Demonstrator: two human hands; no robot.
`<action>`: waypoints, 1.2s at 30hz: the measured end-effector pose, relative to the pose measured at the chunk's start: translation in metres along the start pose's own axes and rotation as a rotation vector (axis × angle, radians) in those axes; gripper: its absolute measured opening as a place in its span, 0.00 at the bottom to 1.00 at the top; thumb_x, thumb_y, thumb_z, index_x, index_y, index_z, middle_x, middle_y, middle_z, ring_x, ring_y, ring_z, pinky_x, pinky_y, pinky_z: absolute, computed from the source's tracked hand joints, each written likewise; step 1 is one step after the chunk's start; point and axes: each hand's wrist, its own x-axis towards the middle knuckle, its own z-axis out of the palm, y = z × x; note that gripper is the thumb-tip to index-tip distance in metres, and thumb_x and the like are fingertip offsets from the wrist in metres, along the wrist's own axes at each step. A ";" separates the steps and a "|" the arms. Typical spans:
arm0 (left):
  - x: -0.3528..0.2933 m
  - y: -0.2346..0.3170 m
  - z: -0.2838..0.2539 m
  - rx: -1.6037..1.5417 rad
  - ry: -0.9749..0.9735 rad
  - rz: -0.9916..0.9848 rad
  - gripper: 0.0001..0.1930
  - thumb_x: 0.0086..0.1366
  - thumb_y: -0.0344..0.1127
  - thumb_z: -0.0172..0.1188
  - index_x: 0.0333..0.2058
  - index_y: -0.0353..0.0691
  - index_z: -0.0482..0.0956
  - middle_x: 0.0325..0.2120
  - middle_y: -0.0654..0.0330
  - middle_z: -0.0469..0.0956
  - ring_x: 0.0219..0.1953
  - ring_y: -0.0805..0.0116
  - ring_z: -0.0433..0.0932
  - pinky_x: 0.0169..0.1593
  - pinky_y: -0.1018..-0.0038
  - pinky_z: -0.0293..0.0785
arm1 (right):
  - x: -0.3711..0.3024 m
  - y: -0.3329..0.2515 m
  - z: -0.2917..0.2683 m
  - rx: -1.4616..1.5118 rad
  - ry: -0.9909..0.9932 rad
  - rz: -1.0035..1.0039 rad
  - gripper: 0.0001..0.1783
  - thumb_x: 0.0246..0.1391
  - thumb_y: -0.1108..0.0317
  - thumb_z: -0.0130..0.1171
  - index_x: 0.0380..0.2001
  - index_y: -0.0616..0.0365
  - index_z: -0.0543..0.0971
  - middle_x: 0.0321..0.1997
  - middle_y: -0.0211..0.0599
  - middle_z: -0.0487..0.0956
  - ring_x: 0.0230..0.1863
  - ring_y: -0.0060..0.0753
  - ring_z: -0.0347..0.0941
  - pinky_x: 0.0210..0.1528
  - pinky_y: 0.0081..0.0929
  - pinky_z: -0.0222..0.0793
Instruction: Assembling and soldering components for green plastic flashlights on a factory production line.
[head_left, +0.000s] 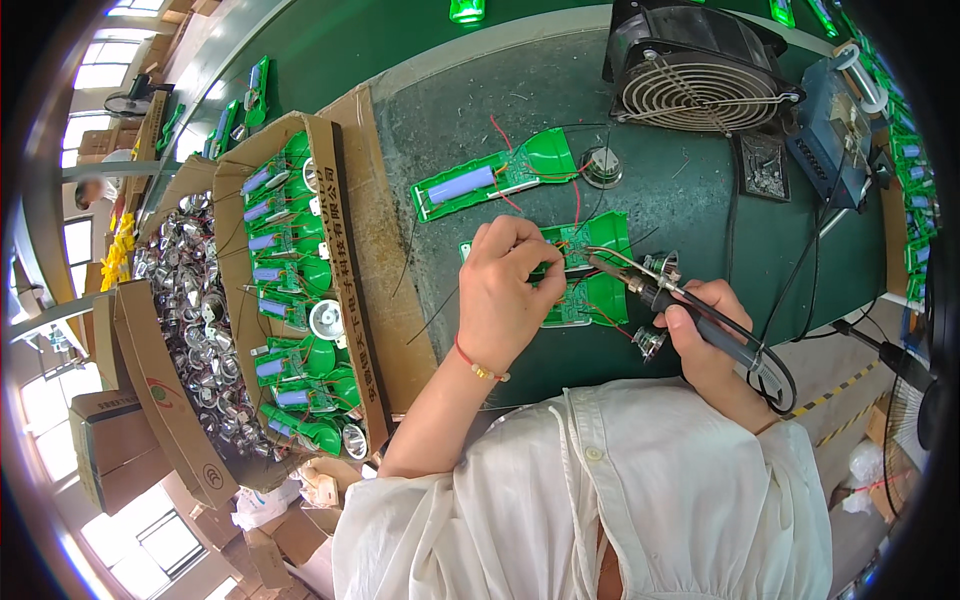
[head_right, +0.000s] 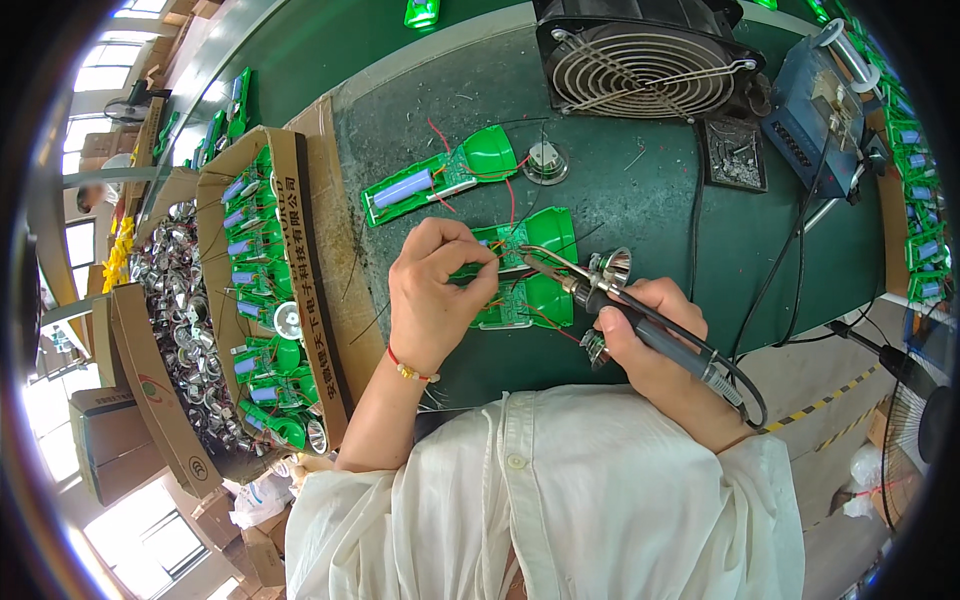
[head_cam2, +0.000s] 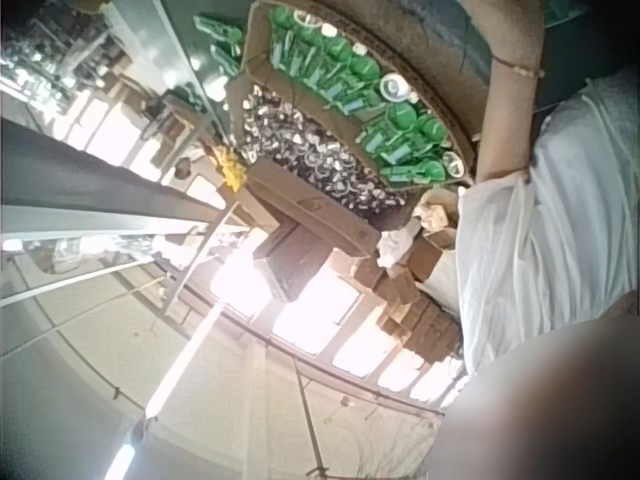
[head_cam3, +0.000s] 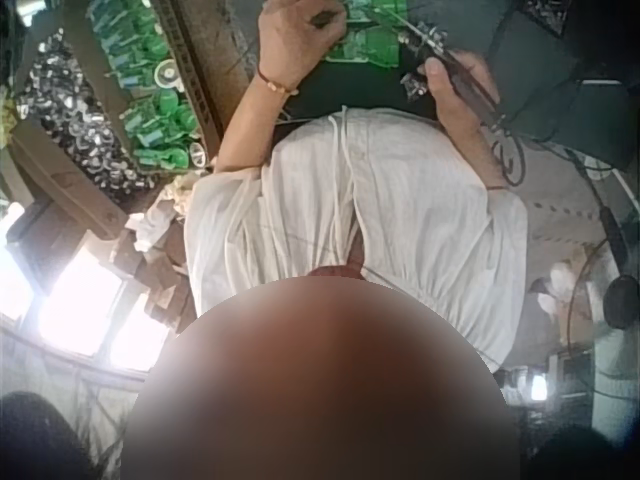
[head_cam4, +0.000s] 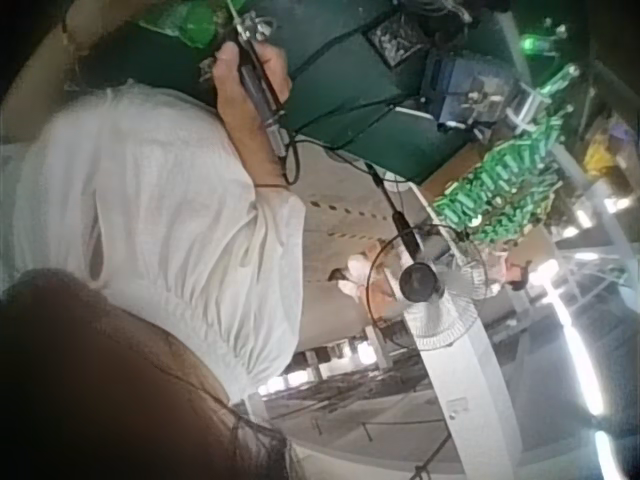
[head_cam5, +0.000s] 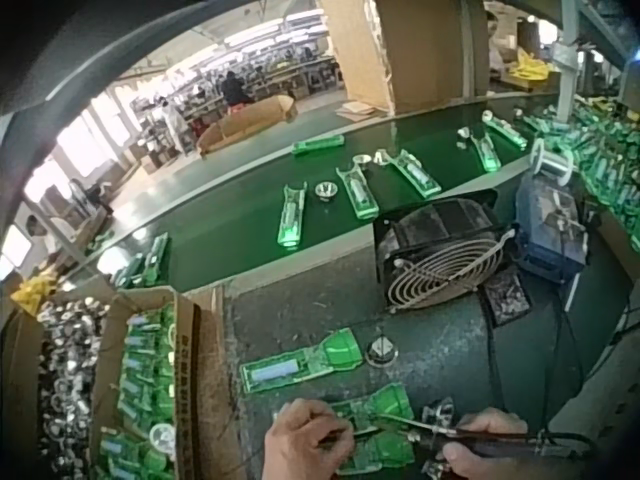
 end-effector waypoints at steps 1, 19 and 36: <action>0.001 0.000 0.000 0.001 0.000 0.000 0.05 0.41 0.23 0.62 0.21 0.37 0.78 0.26 0.61 0.72 0.29 0.66 0.73 0.30 0.74 0.70 | 0.000 -0.001 -0.001 0.000 0.000 0.000 0.10 0.48 0.70 0.58 0.29 0.64 0.69 0.24 0.37 0.74 0.23 0.22 0.72 0.28 0.18 0.67; 0.001 0.004 -0.005 0.014 -0.035 -0.014 0.06 0.42 0.24 0.63 0.22 0.37 0.78 0.26 0.60 0.72 0.28 0.67 0.73 0.30 0.76 0.70 | -0.009 0.007 -0.023 0.121 0.214 -0.100 0.09 0.49 0.72 0.56 0.32 0.64 0.69 0.26 0.39 0.74 0.26 0.24 0.73 0.29 0.19 0.68; -0.014 0.004 -0.027 0.147 0.155 0.291 0.08 0.46 0.25 0.64 0.29 0.38 0.81 0.24 0.59 0.77 0.31 0.64 0.75 0.35 0.73 0.69 | -0.009 0.004 -0.017 0.115 0.016 -0.179 0.09 0.49 0.73 0.57 0.31 0.63 0.68 0.24 0.39 0.75 0.25 0.24 0.71 0.28 0.20 0.67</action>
